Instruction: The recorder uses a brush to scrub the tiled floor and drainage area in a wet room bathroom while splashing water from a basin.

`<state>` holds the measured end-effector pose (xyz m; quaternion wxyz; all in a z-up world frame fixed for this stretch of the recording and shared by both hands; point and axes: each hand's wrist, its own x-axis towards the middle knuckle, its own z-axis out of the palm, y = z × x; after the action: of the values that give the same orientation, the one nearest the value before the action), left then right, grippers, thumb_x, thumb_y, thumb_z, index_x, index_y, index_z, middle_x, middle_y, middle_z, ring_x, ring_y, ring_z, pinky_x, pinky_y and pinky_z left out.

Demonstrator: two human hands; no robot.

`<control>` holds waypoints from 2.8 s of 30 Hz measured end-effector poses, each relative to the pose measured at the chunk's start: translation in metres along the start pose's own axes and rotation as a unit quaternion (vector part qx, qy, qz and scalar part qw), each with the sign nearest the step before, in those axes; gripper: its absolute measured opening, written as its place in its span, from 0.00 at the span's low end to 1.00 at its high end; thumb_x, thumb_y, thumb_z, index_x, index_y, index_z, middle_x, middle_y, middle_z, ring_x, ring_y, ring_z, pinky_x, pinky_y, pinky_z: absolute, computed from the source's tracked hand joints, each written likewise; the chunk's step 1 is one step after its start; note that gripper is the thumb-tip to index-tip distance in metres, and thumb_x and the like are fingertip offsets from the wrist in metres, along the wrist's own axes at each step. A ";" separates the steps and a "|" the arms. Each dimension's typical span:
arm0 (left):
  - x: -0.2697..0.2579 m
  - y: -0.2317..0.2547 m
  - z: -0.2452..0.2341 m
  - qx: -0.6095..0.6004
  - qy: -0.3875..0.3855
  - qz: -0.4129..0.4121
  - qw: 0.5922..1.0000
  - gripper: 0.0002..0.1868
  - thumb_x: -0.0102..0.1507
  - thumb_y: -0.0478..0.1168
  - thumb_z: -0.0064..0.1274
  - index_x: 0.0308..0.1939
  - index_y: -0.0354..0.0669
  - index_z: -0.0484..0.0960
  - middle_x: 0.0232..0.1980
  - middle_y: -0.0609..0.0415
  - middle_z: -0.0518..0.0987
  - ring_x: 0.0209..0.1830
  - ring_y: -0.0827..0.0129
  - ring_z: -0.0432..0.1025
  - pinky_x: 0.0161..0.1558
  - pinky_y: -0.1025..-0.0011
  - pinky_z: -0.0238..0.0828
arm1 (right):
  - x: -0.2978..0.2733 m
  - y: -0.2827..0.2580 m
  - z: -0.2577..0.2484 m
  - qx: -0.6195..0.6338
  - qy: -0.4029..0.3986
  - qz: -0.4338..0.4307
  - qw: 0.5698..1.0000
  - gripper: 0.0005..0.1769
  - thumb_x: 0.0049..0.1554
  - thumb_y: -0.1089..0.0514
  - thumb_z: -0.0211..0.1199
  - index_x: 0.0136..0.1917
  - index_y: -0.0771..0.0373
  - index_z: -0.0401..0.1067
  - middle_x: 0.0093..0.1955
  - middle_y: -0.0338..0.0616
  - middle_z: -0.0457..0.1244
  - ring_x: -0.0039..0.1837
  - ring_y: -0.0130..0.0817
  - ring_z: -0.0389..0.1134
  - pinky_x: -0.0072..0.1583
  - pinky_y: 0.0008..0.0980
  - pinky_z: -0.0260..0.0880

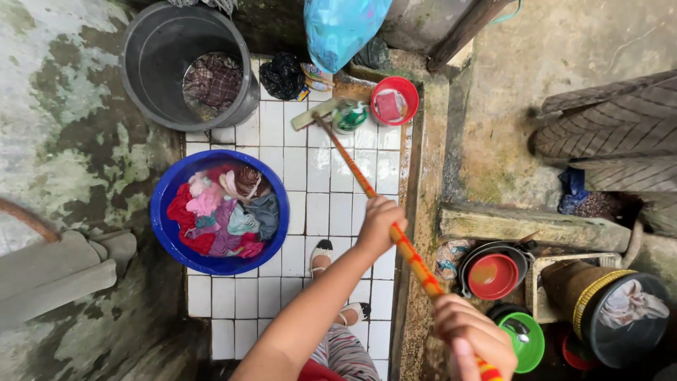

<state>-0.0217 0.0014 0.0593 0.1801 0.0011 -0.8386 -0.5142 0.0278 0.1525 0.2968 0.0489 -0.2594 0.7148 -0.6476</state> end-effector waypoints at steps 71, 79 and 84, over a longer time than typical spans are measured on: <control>0.193 -0.039 0.114 0.024 0.068 -0.039 0.997 0.07 0.52 0.31 0.54 0.26 0.49 0.73 0.32 0.56 0.75 0.42 0.54 0.70 0.49 0.56 0.61 | 0.157 0.149 -0.148 0.253 0.131 -0.026 0.958 0.20 0.67 0.54 0.52 0.35 0.61 0.57 0.26 0.42 0.58 0.28 0.30 0.56 0.40 0.34 0.58; 0.177 -0.079 0.066 0.072 0.093 -0.066 0.991 0.11 0.51 0.35 0.58 0.19 0.47 0.71 0.26 0.53 0.73 0.34 0.53 0.69 0.40 0.56 0.62 | 0.186 0.110 -0.083 0.133 0.008 0.024 0.991 0.26 0.66 0.48 0.57 0.31 0.63 0.57 0.31 0.42 0.55 0.35 0.37 0.57 0.47 0.43 0.62; 0.241 -0.032 0.105 0.042 0.056 -0.036 0.997 0.06 0.50 0.33 0.54 0.22 0.48 0.74 0.29 0.56 0.76 0.38 0.54 0.72 0.45 0.55 0.64 | 0.227 0.132 -0.167 0.198 0.042 -0.001 0.979 0.23 0.65 0.51 0.56 0.31 0.61 0.58 0.26 0.40 0.54 0.29 0.31 0.54 0.44 0.40 0.60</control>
<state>-0.2850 0.0313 0.0619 0.2079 0.0680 -0.8472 -0.4841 -0.2765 0.2079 0.2576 0.0687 -0.2181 0.5739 -0.7863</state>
